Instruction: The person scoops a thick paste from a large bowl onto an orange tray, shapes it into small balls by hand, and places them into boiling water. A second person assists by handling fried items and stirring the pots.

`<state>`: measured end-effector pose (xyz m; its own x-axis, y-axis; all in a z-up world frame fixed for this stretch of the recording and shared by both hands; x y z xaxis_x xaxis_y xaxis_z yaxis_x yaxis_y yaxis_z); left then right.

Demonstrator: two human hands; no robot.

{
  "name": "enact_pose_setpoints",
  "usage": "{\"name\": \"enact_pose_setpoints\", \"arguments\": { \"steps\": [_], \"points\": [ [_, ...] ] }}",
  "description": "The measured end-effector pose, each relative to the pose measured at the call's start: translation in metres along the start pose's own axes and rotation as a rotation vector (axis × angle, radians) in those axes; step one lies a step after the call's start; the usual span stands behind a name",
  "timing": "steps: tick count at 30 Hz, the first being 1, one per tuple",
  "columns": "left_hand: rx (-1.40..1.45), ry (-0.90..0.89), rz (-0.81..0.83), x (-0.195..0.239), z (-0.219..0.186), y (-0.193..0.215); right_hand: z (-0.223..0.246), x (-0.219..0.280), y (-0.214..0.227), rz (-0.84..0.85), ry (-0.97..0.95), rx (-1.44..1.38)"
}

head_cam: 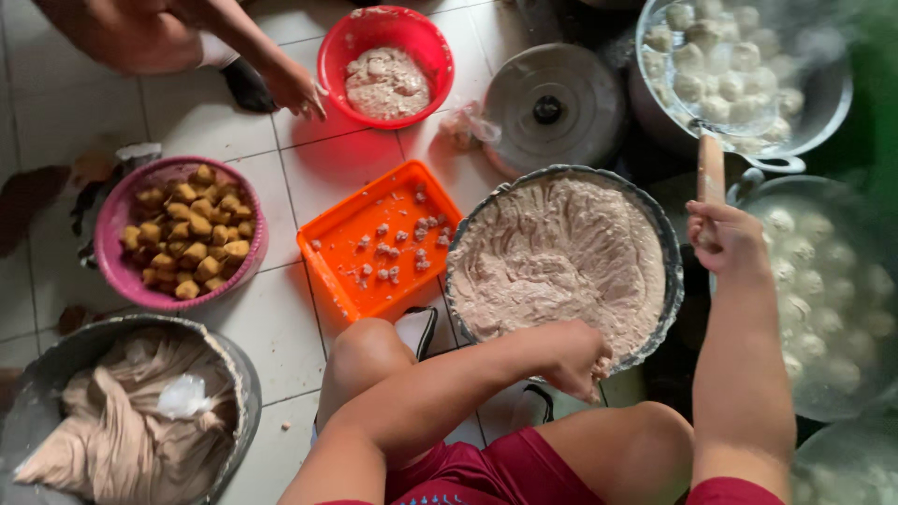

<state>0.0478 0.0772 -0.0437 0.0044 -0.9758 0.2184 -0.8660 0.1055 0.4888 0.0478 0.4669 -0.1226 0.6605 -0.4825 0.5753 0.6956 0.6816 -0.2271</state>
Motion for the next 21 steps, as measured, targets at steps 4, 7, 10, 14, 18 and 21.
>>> {"name": "enact_pose_setpoints", "arguments": {
  "steps": [4,7,10,14,18,21],
  "points": [
    [0.03,0.024,0.072,-0.003,-0.002,0.001,0.034,0.016,-0.012,0.004,0.005,0.05],
    [-0.027,0.027,0.096,-0.011,-0.004,0.005,0.055,0.025,-0.026,-0.183,-0.063,0.21],
    [-0.05,0.094,0.05,-0.018,-0.001,0.004,0.061,0.028,-0.029,-0.042,-0.047,0.168],
    [-0.159,0.141,0.03,-0.018,0.004,-0.002,0.064,0.008,-0.025,0.015,-0.052,-0.036],
    [-0.119,0.217,-0.029,-0.027,0.003,-0.008,0.053,-0.009,-0.014,-0.007,-0.028,0.162],
    [-0.08,0.203,-0.148,-0.035,0.005,-0.01,0.037,-0.023,-0.002,0.024,0.004,0.336]
  ]
}}
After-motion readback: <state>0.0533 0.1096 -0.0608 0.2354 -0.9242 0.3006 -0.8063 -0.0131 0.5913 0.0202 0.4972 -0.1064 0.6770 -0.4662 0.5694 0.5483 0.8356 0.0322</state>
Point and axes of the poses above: each hand's wrist, its own x-axis away from the middle knuckle, its own y-axis out of the back of the hand, z = x × y, the point moved 1 cm from there along -x, towards the middle knuckle, and after that the axes turned 1 degree about z, right-handed, at the moved point
